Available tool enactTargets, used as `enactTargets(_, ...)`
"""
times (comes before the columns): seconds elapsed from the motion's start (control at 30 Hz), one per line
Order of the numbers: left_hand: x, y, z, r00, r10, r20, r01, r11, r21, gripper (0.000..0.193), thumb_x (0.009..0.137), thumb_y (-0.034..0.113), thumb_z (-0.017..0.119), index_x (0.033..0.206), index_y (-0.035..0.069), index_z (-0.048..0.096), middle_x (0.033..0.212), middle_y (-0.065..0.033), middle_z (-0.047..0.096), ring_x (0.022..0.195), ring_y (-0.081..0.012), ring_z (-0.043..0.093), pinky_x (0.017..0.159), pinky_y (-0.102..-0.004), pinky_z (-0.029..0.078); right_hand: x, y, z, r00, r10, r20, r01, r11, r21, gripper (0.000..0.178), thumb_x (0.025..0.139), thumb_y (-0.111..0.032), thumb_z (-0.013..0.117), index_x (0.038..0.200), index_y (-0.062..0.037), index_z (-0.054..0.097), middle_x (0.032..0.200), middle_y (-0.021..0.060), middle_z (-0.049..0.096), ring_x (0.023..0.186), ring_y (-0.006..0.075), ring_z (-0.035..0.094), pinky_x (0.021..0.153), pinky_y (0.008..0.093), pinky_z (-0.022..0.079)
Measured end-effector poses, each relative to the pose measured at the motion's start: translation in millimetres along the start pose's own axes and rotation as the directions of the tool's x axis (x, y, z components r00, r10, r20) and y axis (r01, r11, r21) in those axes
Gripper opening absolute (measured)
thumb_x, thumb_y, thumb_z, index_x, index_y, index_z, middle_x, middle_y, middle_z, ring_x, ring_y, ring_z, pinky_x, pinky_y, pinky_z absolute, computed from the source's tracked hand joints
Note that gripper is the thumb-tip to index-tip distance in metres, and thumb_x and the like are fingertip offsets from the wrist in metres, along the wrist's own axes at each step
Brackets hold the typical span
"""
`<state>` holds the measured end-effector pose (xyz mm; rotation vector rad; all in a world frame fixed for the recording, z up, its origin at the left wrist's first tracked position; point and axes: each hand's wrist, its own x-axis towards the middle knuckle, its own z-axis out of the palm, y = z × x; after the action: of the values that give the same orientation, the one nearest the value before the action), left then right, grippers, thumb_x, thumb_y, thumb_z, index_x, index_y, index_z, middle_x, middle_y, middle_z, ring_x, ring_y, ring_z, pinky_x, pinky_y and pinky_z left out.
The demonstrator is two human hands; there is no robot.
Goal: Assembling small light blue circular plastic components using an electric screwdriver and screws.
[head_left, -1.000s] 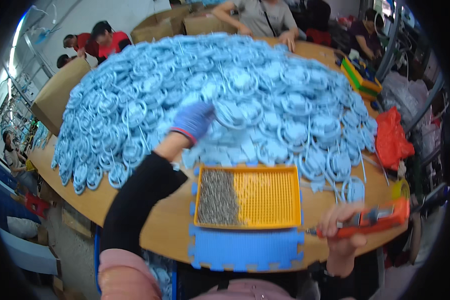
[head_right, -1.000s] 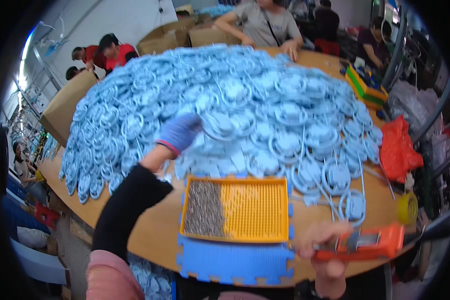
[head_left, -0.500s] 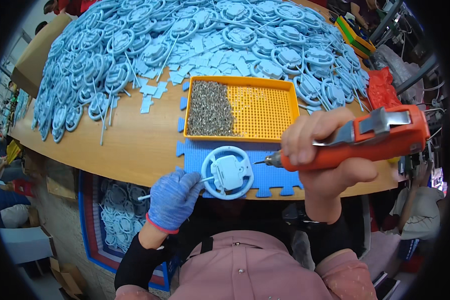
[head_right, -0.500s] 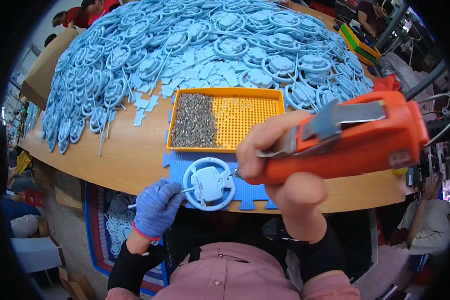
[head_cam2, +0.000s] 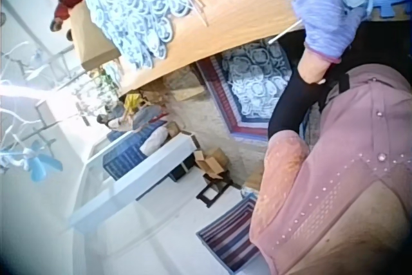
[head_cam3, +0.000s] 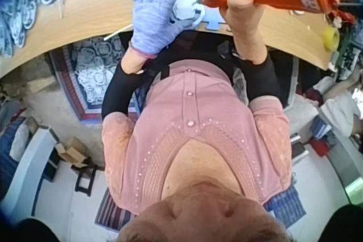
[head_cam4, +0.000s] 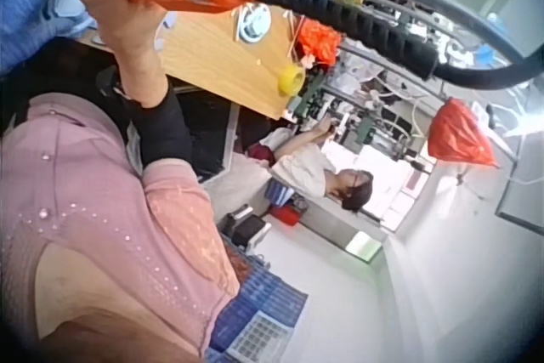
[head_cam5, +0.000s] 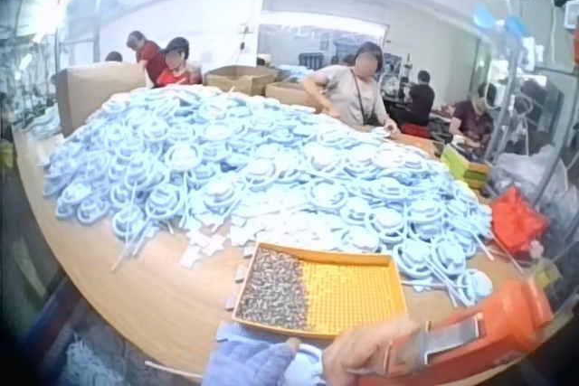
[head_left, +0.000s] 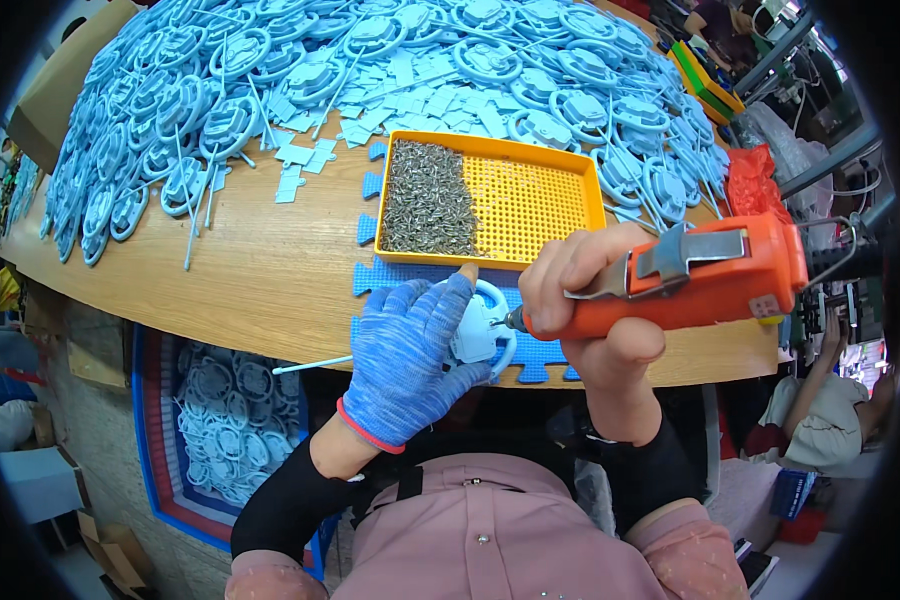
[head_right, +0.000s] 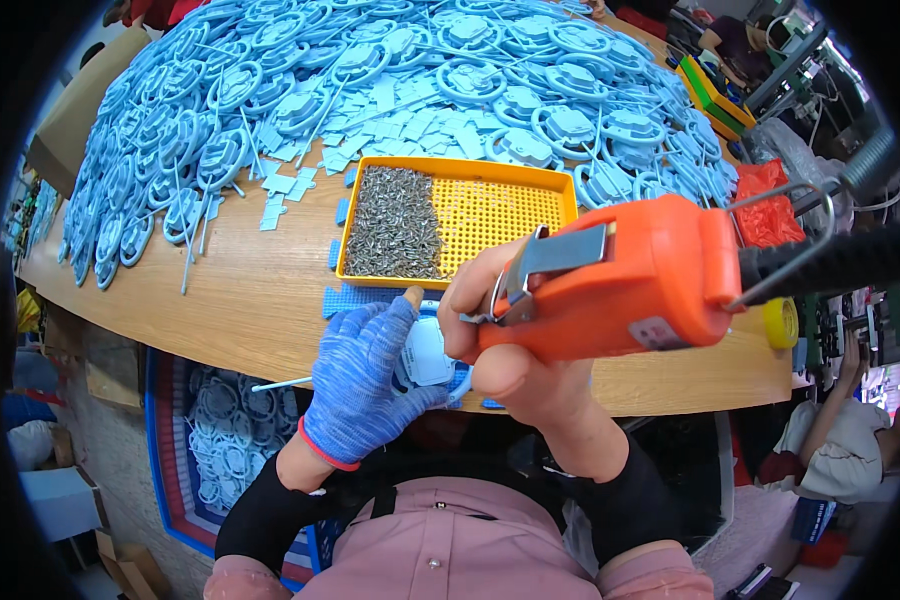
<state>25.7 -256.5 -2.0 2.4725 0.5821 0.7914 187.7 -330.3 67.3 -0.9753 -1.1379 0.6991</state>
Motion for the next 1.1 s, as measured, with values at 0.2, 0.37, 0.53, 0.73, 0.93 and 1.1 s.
enactTargets(0.2, 5, -8, 8, 0.999, -0.028, -0.031, 0.027, 0.999, -0.041, 0.083, 0.061, 0.033, 0.084, 0.133, 0.006, 0.052, 0.098, -0.0111, 0.063, 0.091, -0.0304, 0.059, 0.082, -0.0417, 0.044, 4, 4, 3, 0.999, 0.040, 0.018, -0.038, 0.996, -0.082, 0.065, 0.073, -0.065, 0.070, 0.091, -0.0056, 0.049, 0.065, 0.0051, 0.054, 0.059, 0.0165, 0.053, 0.054, 0.0288, 0.045)
enactTargets(0.37, 8, -7, 7, 0.999, 0.017, -0.038, -0.018, 1.000, -0.020, 0.081, 0.064, 0.033, 0.083, 0.134, 0.006, 0.051, 0.101, -0.0098, 0.062, 0.096, -0.0315, 0.057, 0.086, -0.0431, 0.043, 6, 9, 14, 0.997, 0.070, -0.035, -0.069, 0.997, 0.040, 0.063, 0.074, -0.061, 0.073, 0.091, -0.0053, 0.049, 0.065, 0.0053, 0.054, 0.058, 0.0163, 0.052, 0.053, 0.0290, 0.043)
enactTargets(0.53, 1, -5, -2, 0.998, 0.043, -0.053, -0.044, 0.999, -0.020, 0.080, 0.065, 0.031, 0.081, 0.134, 0.007, 0.049, 0.104, -0.0076, 0.060, 0.098, -0.0310, 0.055, 0.092, -0.0457, 0.039, 8, 11, 10, 0.994, 0.084, -0.065, -0.075, 0.988, 0.135, 0.063, 0.075, -0.062, 0.071, 0.092, -0.0057, 0.049, 0.063, 0.0040, 0.053, 0.055, 0.0158, 0.051, 0.052, 0.0290, 0.042)
enactTargets(0.73, -56, -3, -118, 0.968, -0.246, -0.042, 0.248, 0.932, 0.264, 0.053, 0.056, 0.034, 0.084, 0.096, 0.010, 0.059, 0.076, -0.0041, 0.054, 0.075, -0.0246, 0.056, 0.077, -0.0397, 0.039, 31, -15, -48, 0.982, -0.155, -0.103, 0.173, 0.967, 0.187, 0.056, 0.078, -0.048, 0.077, 0.100, -0.0042, 0.050, 0.068, 0.0051, 0.054, 0.061, 0.0154, 0.056, 0.055, 0.0287, 0.046)
enactTargets(0.93, 8, -77, -149, 0.981, -0.156, 0.112, 0.077, 0.855, 0.513, 0.086, 0.062, 0.030, 0.081, 0.136, 0.006, 0.043, 0.119, -0.0155, 0.054, 0.110, -0.0320, 0.053, 0.095, -0.0428, 0.039, 66, 5, -77, 0.981, -0.038, -0.189, 0.054, 0.995, 0.084, 0.045, 0.080, -0.032, 0.078, 0.103, -0.0038, 0.051, 0.076, 0.0051, 0.056, 0.071, 0.0159, 0.056, 0.064, 0.0277, 0.045)
enactTargets(1.1, 180, -184, -100, 0.988, -0.097, 0.117, 0.049, 0.932, 0.359, 0.082, 0.073, 0.040, 0.074, 0.142, 0.011, 0.039, 0.127, -0.0173, 0.052, 0.115, -0.0365, 0.051, 0.098, -0.0450, 0.041, 73, 10, -92, 0.971, 0.077, -0.226, -0.065, 0.996, 0.058, 0.043, 0.080, -0.033, 0.077, 0.100, -0.0059, 0.050, 0.075, 0.0047, 0.054, 0.069, 0.0157, 0.054, 0.064, 0.0308, 0.045)
